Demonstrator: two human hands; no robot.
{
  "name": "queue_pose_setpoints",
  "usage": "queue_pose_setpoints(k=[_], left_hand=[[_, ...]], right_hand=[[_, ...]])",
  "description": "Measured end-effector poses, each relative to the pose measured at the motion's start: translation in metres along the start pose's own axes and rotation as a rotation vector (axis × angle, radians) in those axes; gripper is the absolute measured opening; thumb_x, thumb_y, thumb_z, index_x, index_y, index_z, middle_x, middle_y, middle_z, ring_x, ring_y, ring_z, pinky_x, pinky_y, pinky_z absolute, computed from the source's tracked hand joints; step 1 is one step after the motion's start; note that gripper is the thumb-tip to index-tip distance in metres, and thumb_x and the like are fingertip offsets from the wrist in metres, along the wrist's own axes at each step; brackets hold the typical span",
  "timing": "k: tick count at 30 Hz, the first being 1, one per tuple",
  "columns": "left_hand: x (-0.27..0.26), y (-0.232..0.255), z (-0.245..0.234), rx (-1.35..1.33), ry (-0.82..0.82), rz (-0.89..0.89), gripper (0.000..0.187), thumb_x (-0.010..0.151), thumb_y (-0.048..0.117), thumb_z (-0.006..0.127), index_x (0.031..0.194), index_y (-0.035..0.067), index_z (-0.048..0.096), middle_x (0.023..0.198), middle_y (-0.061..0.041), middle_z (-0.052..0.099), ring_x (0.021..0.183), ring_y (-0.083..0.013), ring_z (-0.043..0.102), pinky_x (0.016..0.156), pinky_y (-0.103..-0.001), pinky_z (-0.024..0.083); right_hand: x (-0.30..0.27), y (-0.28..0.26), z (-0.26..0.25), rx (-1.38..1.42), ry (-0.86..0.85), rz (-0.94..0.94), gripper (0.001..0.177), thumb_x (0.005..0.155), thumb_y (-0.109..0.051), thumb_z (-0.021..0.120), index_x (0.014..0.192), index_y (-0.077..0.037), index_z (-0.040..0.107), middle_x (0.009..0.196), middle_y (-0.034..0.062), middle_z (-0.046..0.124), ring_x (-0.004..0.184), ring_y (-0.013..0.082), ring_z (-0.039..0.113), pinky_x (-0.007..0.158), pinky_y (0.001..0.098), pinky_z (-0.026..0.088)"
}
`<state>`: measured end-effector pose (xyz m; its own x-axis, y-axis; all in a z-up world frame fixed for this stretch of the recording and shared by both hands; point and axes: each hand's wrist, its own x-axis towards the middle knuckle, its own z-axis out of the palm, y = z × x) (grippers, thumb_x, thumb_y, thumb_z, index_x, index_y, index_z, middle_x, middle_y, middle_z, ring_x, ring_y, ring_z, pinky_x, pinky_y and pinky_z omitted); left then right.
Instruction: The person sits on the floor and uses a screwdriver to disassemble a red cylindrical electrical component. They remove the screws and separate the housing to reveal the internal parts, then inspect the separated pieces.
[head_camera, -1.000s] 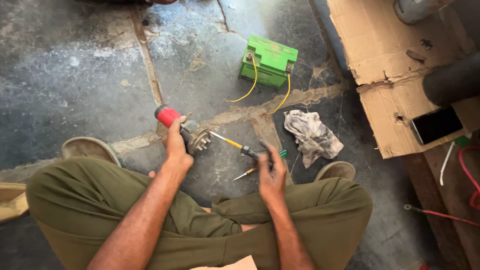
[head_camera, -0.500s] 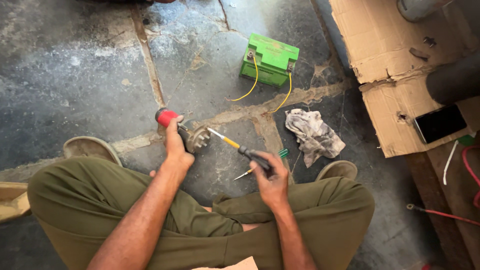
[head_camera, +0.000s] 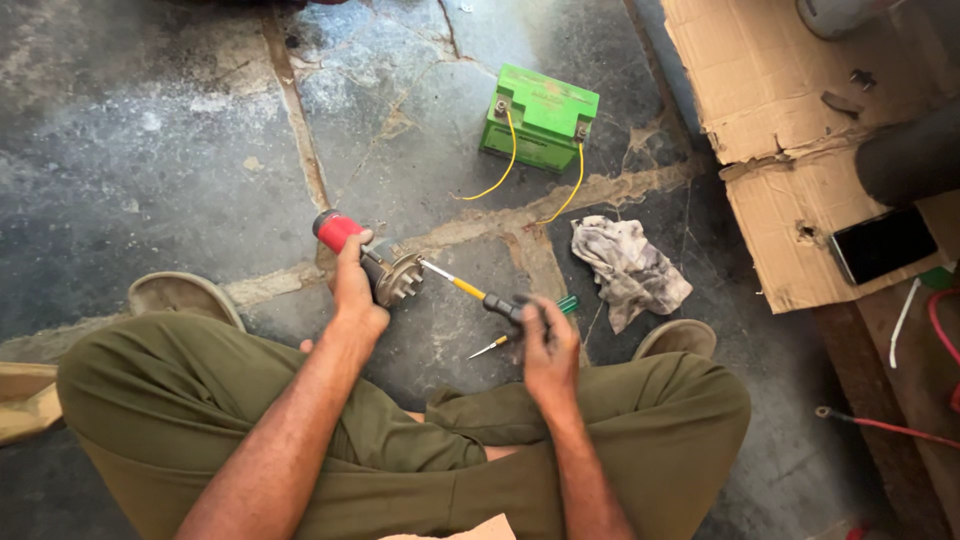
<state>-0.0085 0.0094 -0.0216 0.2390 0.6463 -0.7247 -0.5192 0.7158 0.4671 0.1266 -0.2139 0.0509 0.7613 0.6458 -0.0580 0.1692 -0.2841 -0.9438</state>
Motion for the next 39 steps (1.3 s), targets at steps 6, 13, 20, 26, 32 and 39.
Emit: queue_pose_setpoints(k=[6, 13, 20, 26, 32, 39], left_hand=[[-0.003, 0.000, 0.000, 0.009, 0.038, -0.003, 0.031, 0.077, 0.030, 0.077, 0.099, 0.014, 0.063, 0.083, -0.004, 0.068, 0.068, -0.0228, 0.069, 0.063, -0.040, 0.061], [0.003, -0.001, -0.002, -0.016, 0.021, -0.008, 0.033, 0.076, 0.030, 0.078, 0.100, 0.012, 0.064, 0.084, -0.005, 0.070, 0.071, -0.0235, 0.071, 0.066, -0.040, 0.061], [0.010, 0.001, -0.009, -0.034, -0.141, -0.066, 0.023, 0.087, 0.033, 0.070, 0.099, 0.015, 0.064, 0.087, -0.007, 0.072, 0.078, -0.0268, 0.072, 0.074, -0.042, 0.061], [0.012, -0.001, -0.010, -0.002, -0.160, -0.040, 0.021, 0.091, 0.032, 0.069, 0.100, 0.013, 0.066, 0.090, -0.005, 0.073, 0.082, -0.0242, 0.073, 0.080, -0.039, 0.063], [0.017, -0.002, -0.013, -0.049, -0.148, -0.075, 0.024, 0.088, 0.035, 0.071, 0.098, 0.014, 0.066, 0.085, -0.006, 0.071, 0.074, -0.0251, 0.071, 0.073, -0.040, 0.061], [0.018, 0.000, -0.009, -0.093, -0.076, -0.017, 0.026, 0.085, 0.034, 0.072, 0.098, 0.013, 0.066, 0.086, -0.008, 0.072, 0.074, -0.0264, 0.071, 0.071, -0.041, 0.061]], right_hand=[[-0.004, 0.001, 0.005, 0.050, 0.039, -0.091, 0.031, 0.100, -0.011, 0.067, 0.130, -0.004, 0.062, 0.086, -0.0021, 0.057, 0.075, 0.0080, 0.052, 0.063, 0.0253, 0.042], [-0.003, 0.018, 0.001, 0.227, -0.028, -0.156, 0.028, 0.095, -0.007, 0.073, 0.121, -0.003, 0.065, 0.100, -0.0044, 0.064, 0.088, 0.0067, 0.057, 0.075, 0.0242, 0.049], [-0.006, 0.008, 0.002, 0.158, -0.066, -0.195, 0.031, 0.095, -0.011, 0.071, 0.125, -0.003, 0.065, 0.103, 0.0020, 0.061, 0.087, 0.0093, 0.060, 0.074, 0.0255, 0.052], [-0.003, 0.007, -0.004, 0.144, -0.084, 0.066, 0.025, 0.104, -0.015, 0.063, 0.121, 0.002, 0.071, 0.088, 0.0121, 0.061, 0.072, 0.0164, 0.058, 0.062, 0.0300, 0.044], [-0.004, -0.003, 0.001, 0.173, -0.072, 0.144, 0.028, 0.095, -0.012, 0.070, 0.122, -0.004, 0.067, 0.086, -0.0013, 0.065, 0.062, 0.0056, 0.053, 0.051, 0.0241, 0.044], [-0.008, -0.012, 0.011, 0.024, -0.166, -0.124, 0.037, 0.086, -0.011, 0.077, 0.122, -0.003, 0.069, 0.100, 0.0022, 0.073, 0.086, 0.0057, 0.065, 0.075, 0.0232, 0.054]])
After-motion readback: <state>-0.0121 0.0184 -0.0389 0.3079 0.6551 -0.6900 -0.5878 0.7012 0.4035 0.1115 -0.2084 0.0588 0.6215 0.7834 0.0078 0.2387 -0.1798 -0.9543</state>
